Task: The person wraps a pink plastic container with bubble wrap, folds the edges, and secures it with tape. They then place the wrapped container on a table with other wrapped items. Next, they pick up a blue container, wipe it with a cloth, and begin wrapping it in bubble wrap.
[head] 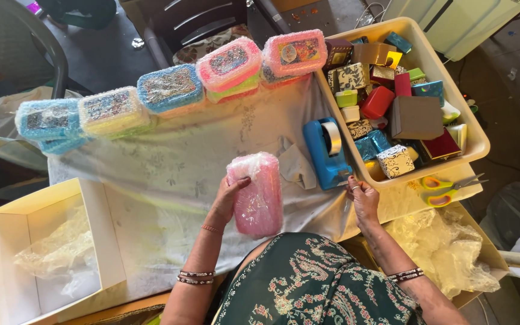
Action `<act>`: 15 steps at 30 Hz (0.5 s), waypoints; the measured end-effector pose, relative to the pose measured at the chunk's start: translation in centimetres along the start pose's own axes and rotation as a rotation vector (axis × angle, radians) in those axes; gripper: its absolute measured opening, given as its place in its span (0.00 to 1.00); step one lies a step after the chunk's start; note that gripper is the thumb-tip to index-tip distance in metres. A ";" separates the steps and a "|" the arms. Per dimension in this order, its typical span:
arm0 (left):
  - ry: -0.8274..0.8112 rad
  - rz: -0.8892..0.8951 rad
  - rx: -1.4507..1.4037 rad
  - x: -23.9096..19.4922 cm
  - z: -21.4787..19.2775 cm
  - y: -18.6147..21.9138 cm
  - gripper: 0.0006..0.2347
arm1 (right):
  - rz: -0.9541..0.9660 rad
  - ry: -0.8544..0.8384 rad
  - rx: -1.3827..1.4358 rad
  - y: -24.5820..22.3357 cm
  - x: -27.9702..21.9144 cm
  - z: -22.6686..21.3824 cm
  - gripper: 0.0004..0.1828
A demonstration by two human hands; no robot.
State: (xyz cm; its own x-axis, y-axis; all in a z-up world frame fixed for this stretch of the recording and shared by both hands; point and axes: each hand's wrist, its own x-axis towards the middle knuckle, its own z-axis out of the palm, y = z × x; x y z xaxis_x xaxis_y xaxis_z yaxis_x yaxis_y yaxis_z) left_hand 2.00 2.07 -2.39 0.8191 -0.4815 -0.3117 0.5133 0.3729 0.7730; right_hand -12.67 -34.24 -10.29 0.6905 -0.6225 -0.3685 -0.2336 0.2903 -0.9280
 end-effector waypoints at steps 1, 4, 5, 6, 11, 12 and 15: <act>0.001 -0.001 0.001 -0.1 0.0 0.1 0.21 | 0.001 0.000 0.001 0.6 0.3 -0.1 0.15; 0.003 -0.015 0.040 -0.4 0.3 -0.1 0.21 | -0.057 0.039 0.018 2.1 0.9 -0.5 0.15; 0.010 -0.031 0.036 -0.4 0.3 -0.3 0.21 | -0.069 0.029 0.007 2.3 1.0 -0.5 0.15; 0.017 -0.046 0.032 -0.4 0.3 -0.4 0.21 | -0.081 0.020 -0.003 2.4 1.2 -0.6 0.15; 0.015 -0.052 0.003 -0.4 0.7 -0.3 0.22 | -0.137 0.016 0.025 2.9 1.5 -0.4 0.16; 0.013 -0.056 0.022 -0.3 0.9 -0.1 0.22 | -0.180 0.018 0.008 3.0 1.6 -0.3 0.16; 0.029 -0.049 0.085 -0.1 1.1 0.1 0.22 | -0.190 0.027 0.012 2.4 1.3 0.0 0.15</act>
State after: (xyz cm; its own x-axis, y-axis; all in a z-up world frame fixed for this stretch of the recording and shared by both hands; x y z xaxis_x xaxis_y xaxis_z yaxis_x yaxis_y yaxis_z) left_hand 1.67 1.32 -1.62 0.8012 -0.4737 -0.3655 0.5305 0.2798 0.8002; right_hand -12.35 -34.31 -12.96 0.7031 -0.6858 -0.1879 -0.0924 0.1739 -0.9804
